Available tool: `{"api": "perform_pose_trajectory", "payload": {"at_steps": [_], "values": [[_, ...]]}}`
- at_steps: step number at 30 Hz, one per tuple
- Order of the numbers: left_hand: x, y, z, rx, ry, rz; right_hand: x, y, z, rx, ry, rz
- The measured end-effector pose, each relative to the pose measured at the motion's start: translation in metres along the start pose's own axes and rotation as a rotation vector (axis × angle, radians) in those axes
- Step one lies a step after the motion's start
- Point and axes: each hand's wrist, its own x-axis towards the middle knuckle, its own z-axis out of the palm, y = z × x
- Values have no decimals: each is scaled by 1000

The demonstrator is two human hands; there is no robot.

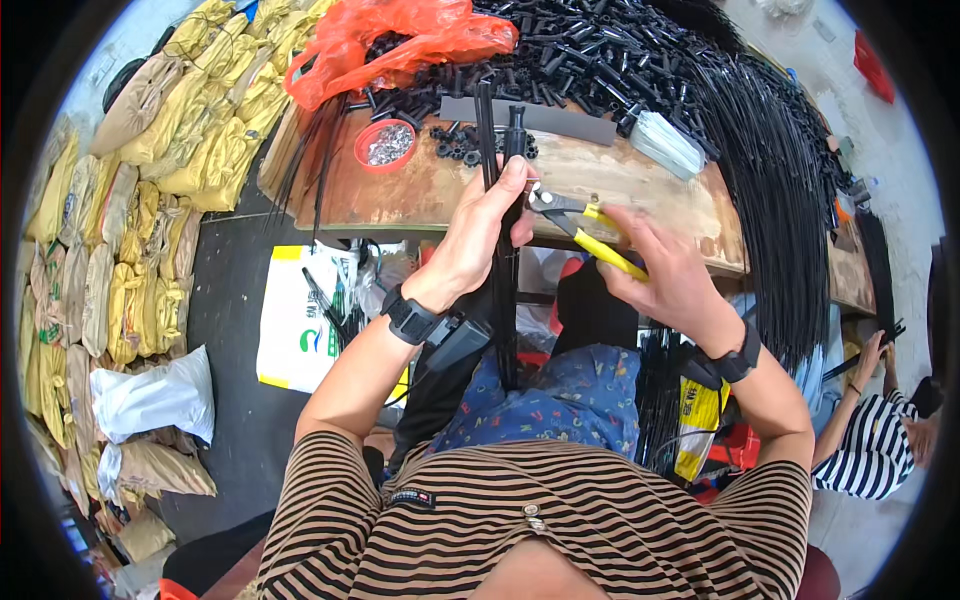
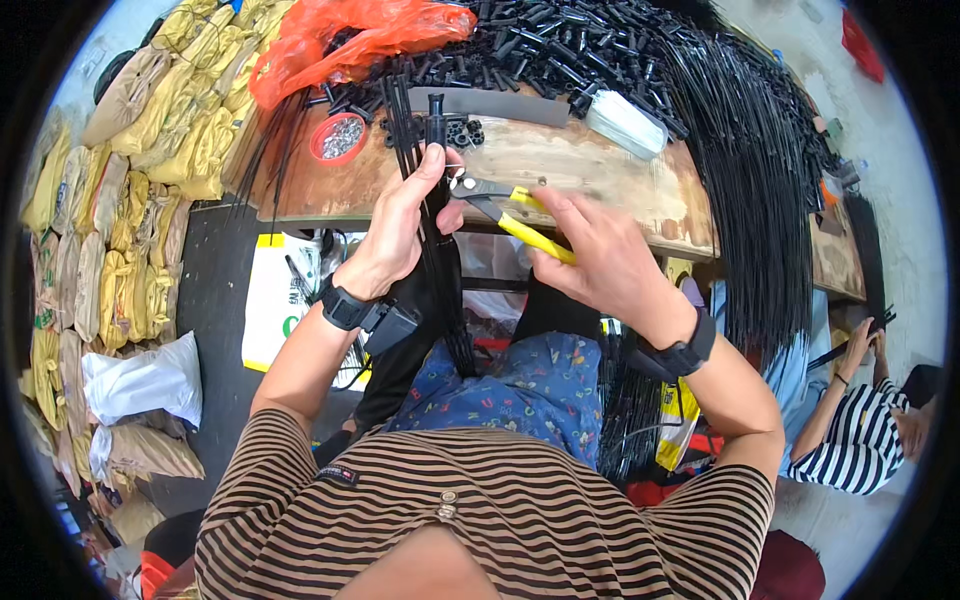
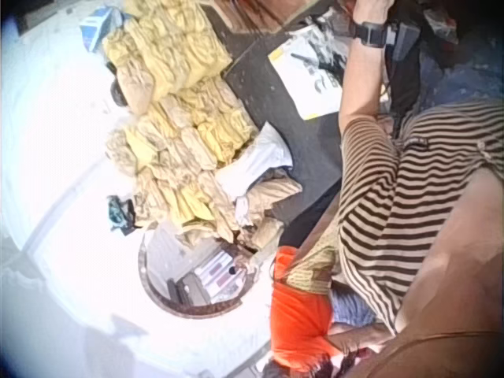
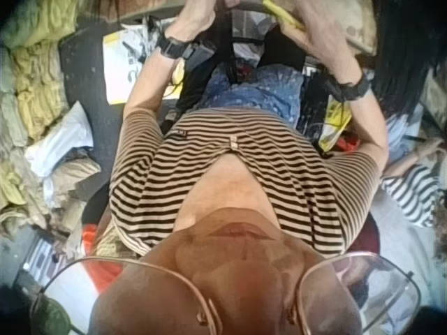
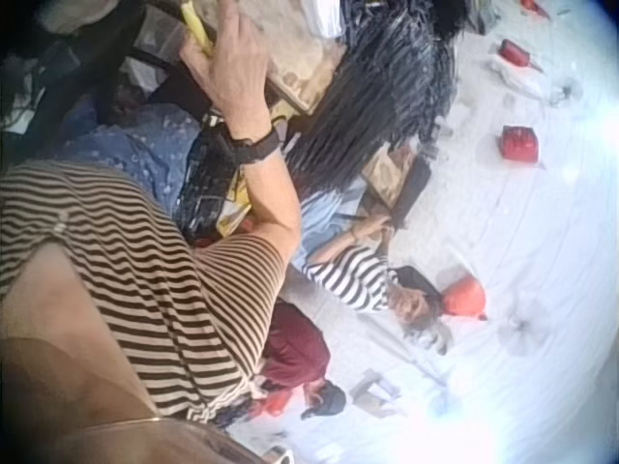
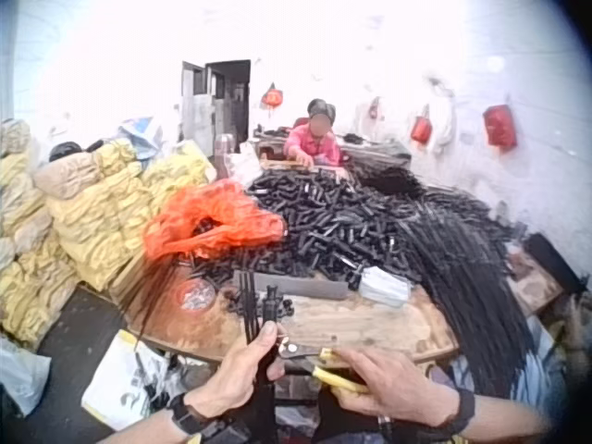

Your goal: Assembling plastic components onto umbrella ribs using pliers at a factory workstation.

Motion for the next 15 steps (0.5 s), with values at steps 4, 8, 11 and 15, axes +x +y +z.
{"api": "perform_pose_trajectory", "payload": {"at_steps": [4,8,11,15], "values": [[-4,3,-3,-44,-46,-60,9,-15,-15,899,-503,699],[-4,3,0,-74,-103,-75,20,-3,-23,1113,-815,964],[-4,2,0,-58,-155,-48,20,0,-24,1330,-781,920],[-5,3,3,-19,-157,-35,21,6,-26,1384,-813,887]]}}
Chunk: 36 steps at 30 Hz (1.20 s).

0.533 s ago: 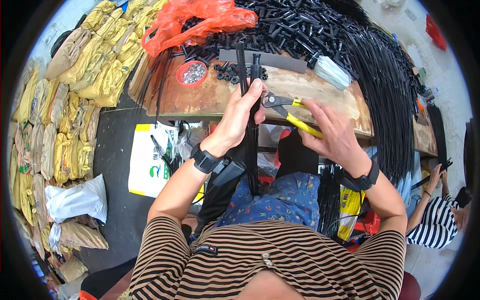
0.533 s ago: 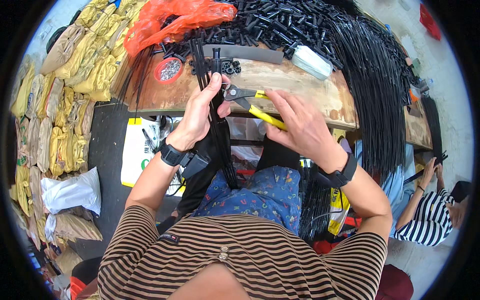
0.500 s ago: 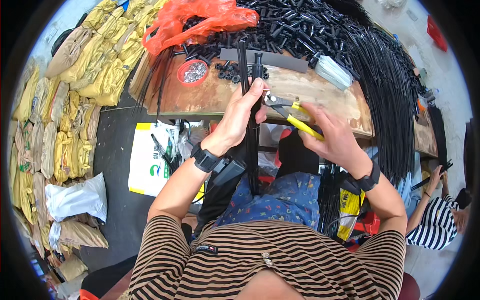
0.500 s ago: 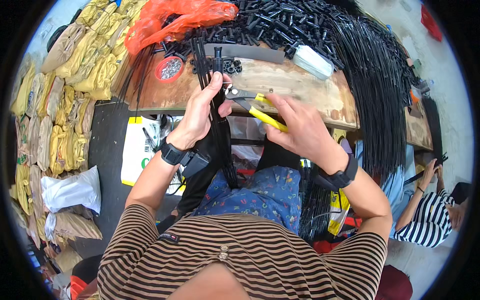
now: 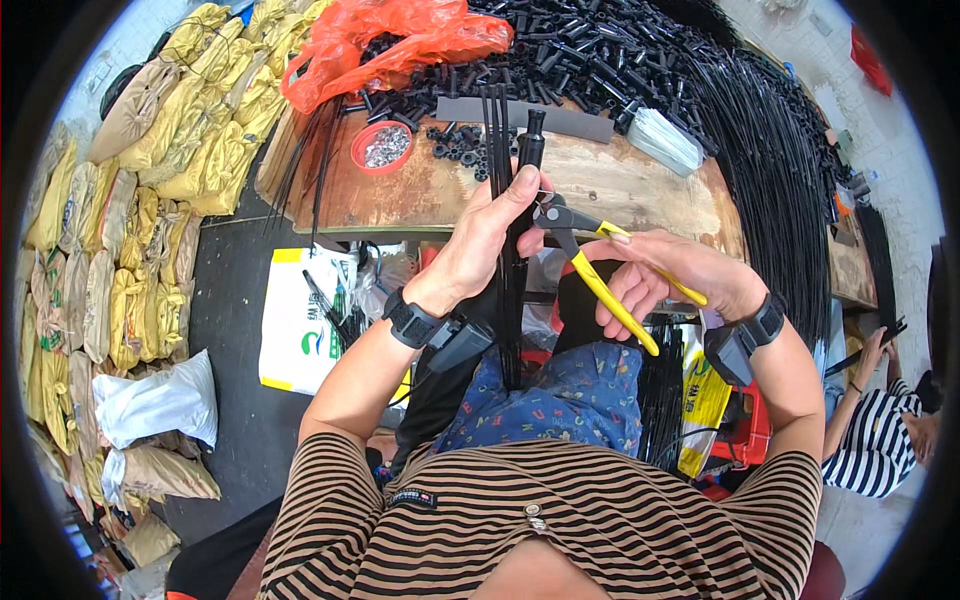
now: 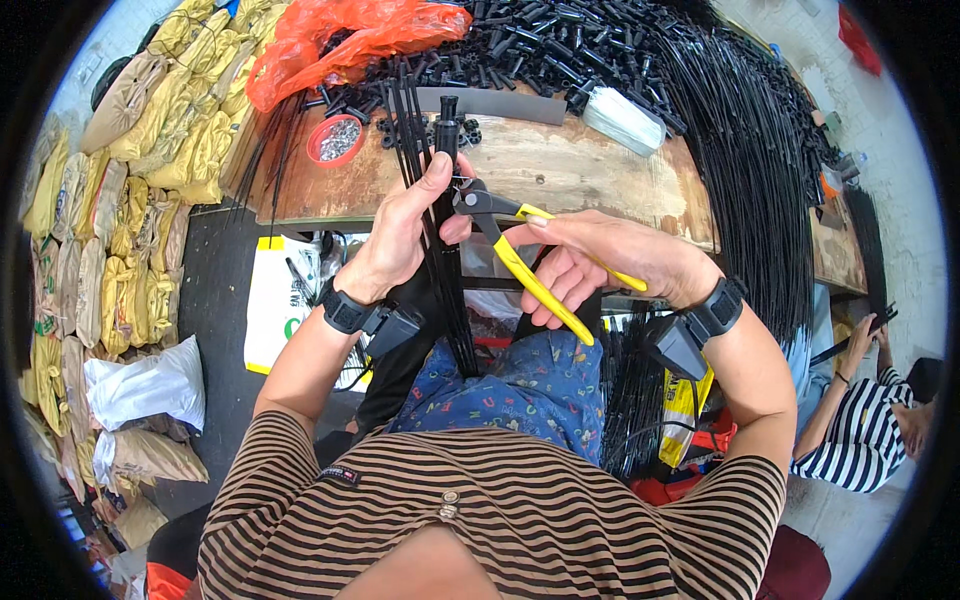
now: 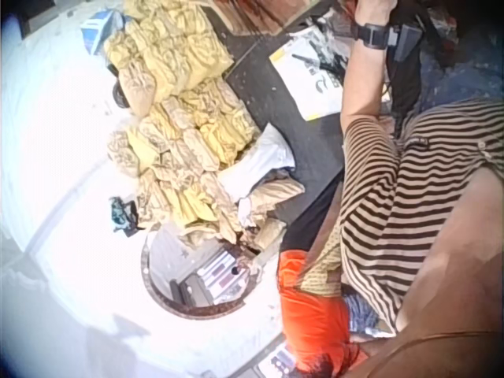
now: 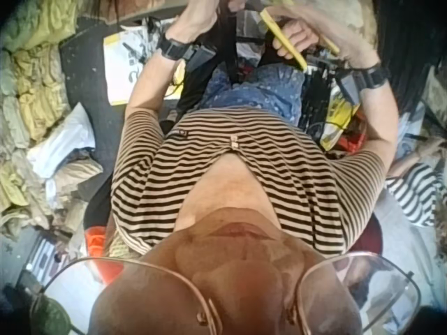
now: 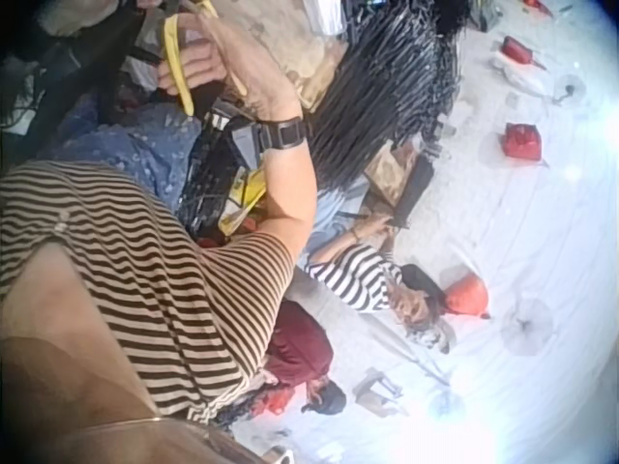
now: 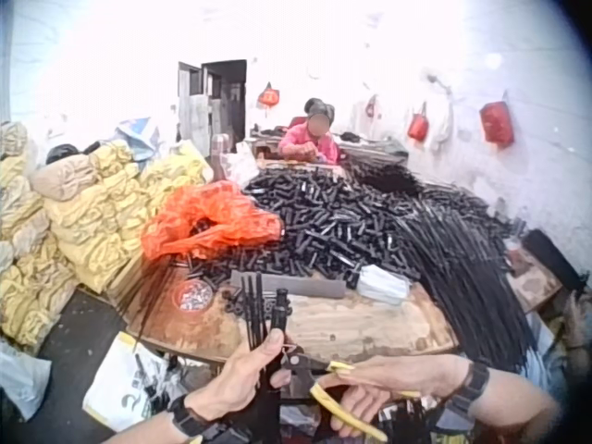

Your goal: Assembling plastic components onto umbrella ribs using pliers at a factory workstation.

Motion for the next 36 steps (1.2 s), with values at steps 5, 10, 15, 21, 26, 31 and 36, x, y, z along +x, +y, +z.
{"api": "perform_pose_trajectory", "payload": {"at_steps": [5,10,15,21,26,31,36], "values": [[0,-1,-1,8,-15,9,-3,-6,6,-98,68,2],[0,-4,3,44,45,24,0,3,10,-29,79,22],[0,-3,1,53,50,28,9,17,25,28,104,-95],[-3,5,-4,-38,-51,-40,-10,-15,25,-290,201,41],[-2,7,2,16,-98,-76,-22,-50,25,-525,190,138],[-5,4,-1,105,-22,-20,-15,-44,39,-776,272,144],[1,-1,-4,49,-41,17,-14,-4,25,-481,295,-90]]}}
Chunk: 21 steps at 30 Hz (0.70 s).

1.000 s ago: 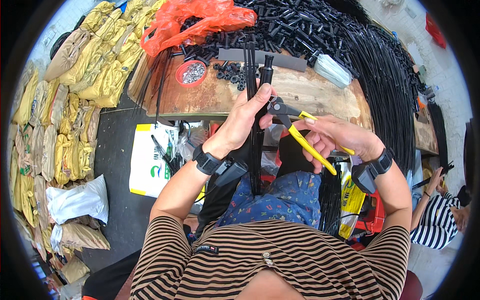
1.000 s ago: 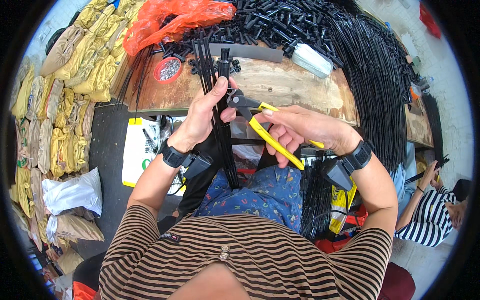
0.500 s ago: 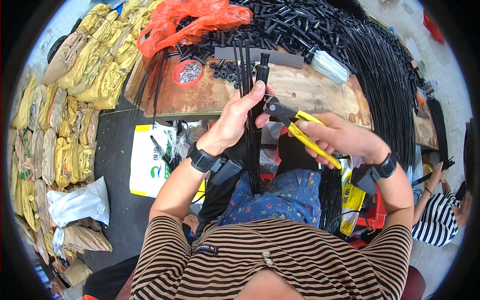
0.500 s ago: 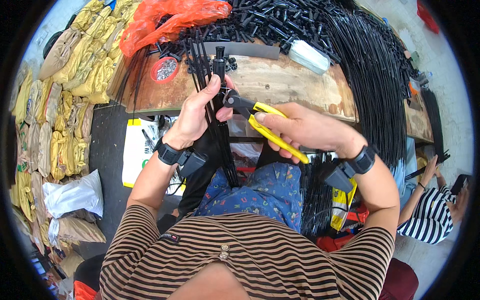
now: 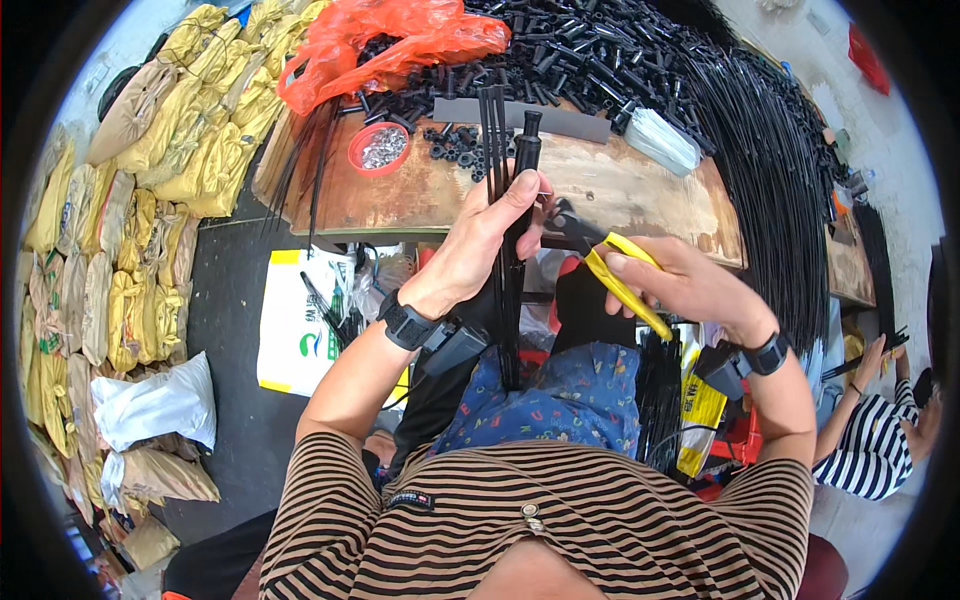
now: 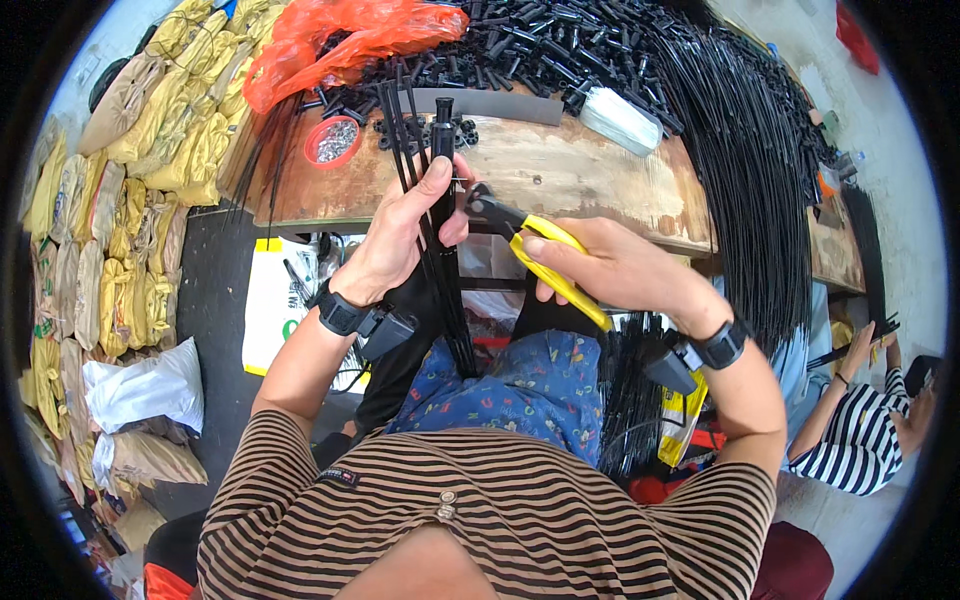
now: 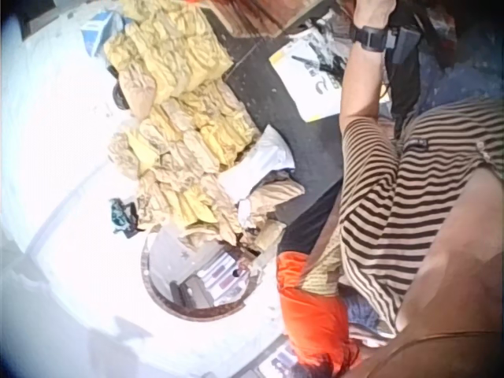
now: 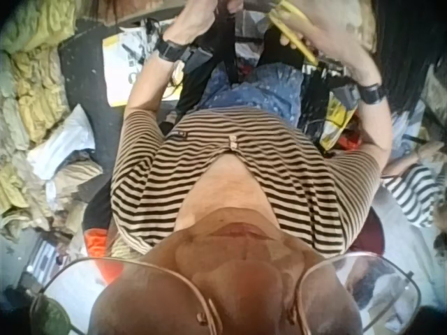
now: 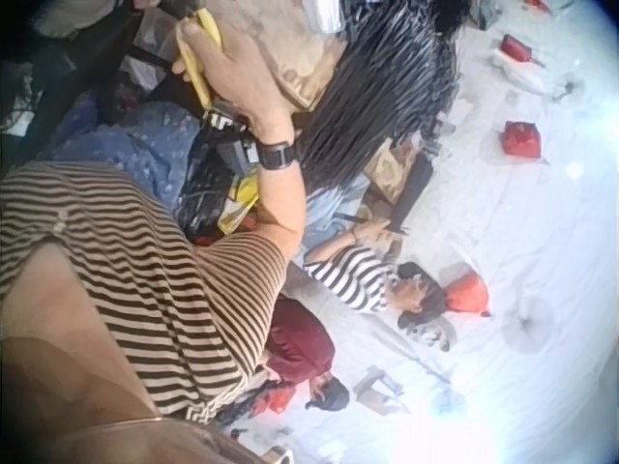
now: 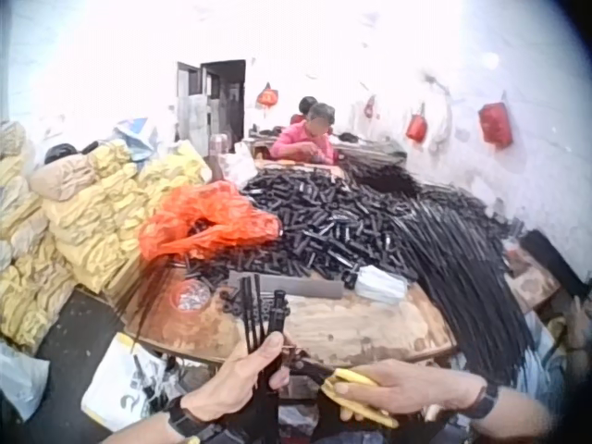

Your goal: Assembling plastic components onto umbrella ribs using pliers at a factory workstation.

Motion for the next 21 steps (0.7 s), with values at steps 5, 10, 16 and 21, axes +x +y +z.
{"api": "perform_pose_trajectory", "payload": {"at_steps": [5,10,16,21], "values": [[2,0,3,-2,-14,-12,5,23,5,19,120,-173],[2,1,6,34,-18,5,4,25,2,117,92,-151],[3,0,12,70,6,44,4,23,1,28,103,-168],[1,-2,8,41,2,27,5,24,7,-53,135,-190]]}}
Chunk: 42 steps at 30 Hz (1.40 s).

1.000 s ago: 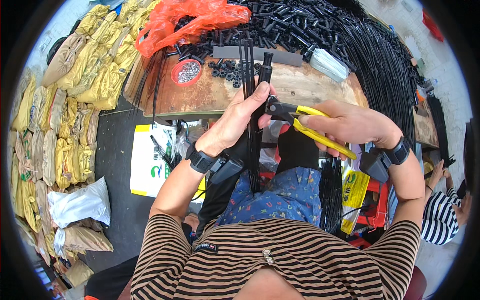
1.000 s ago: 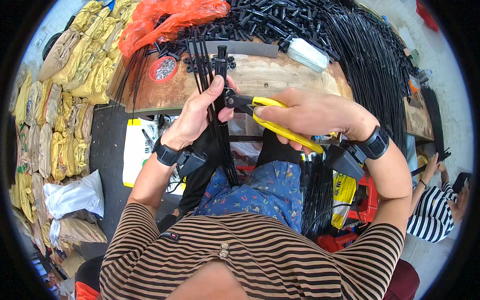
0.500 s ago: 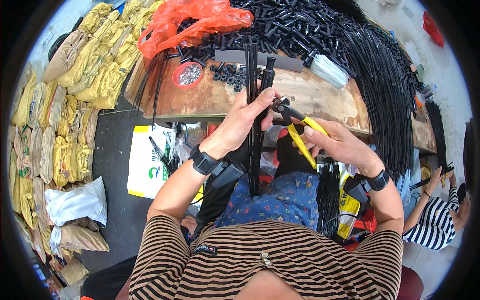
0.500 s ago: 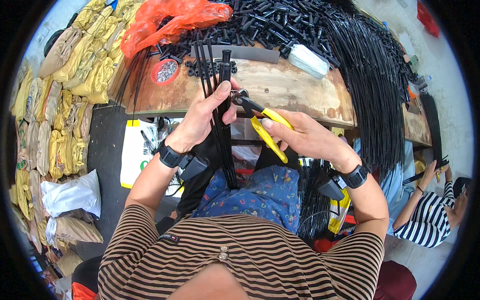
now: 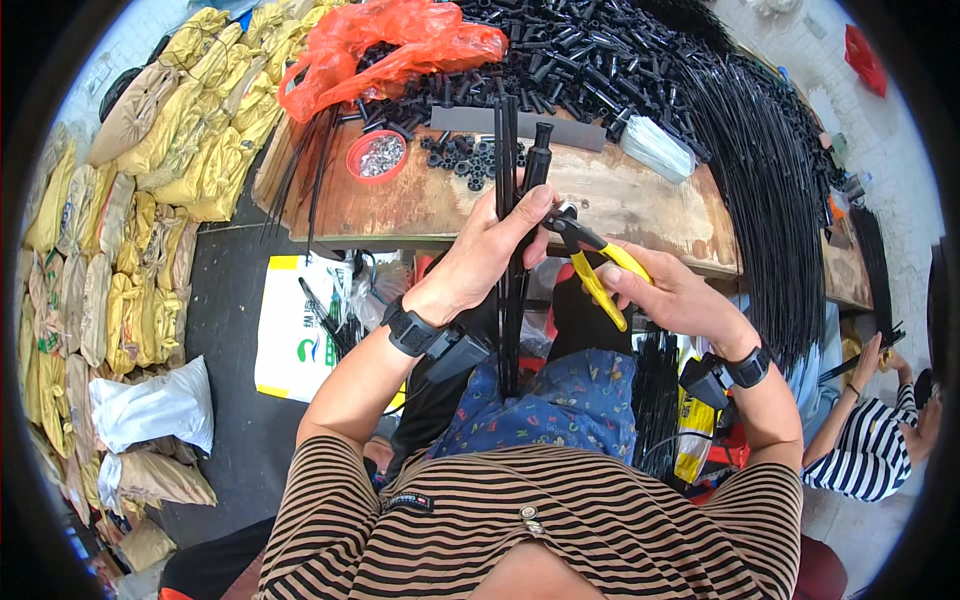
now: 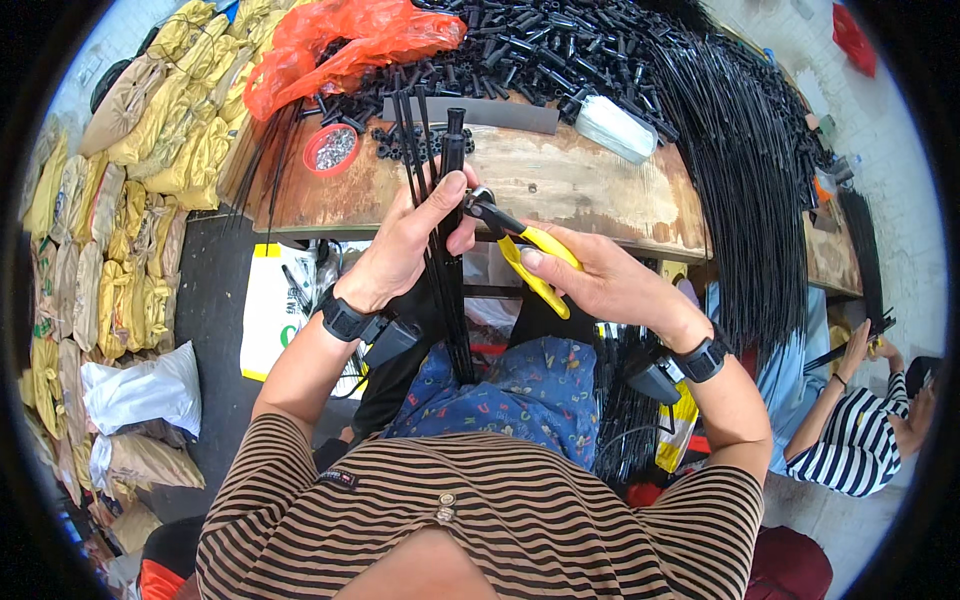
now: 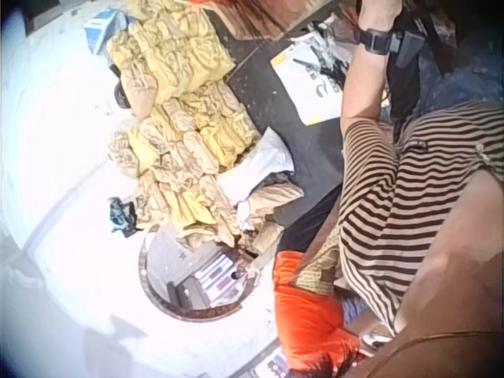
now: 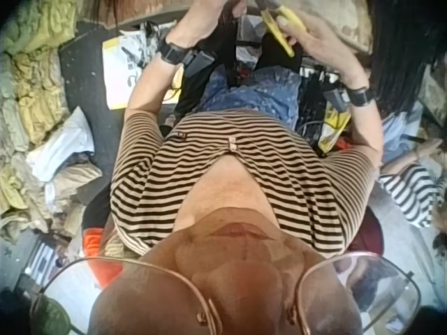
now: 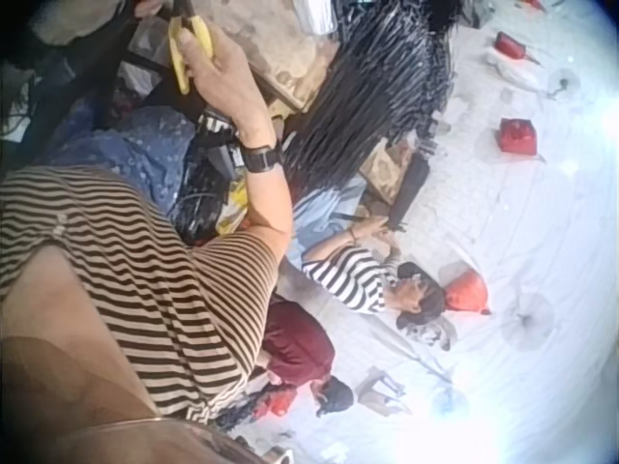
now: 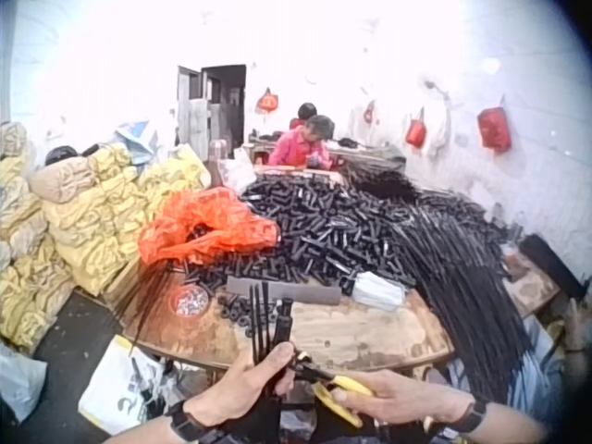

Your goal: Assembling plastic components onto umbrella ribs using pliers at a factory workstation.

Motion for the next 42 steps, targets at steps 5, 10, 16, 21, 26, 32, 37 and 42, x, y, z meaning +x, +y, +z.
{"api": "perform_pose_trajectory", "payload": {"at_steps": [5,10,16,21,26,32,37,42], "values": [[0,1,2,-30,-5,-5,0,11,7,86,9,7],[-2,2,1,-72,0,-16,4,18,21,259,-6,-43],[-3,2,0,-83,2,-16,3,13,24,356,-12,-27],[-3,2,-2,-148,-15,-35,-4,6,21,751,-145,168],[-3,3,-5,-223,-55,-56,0,-7,17,410,-64,152],[-2,-1,-6,-108,114,-52,3,-11,9,-371,324,-259],[1,-1,-10,-102,150,-27,14,3,-1,-1012,602,-640],[0,8,-13,-108,160,-73,7,3,8,-919,535,-588]]}}
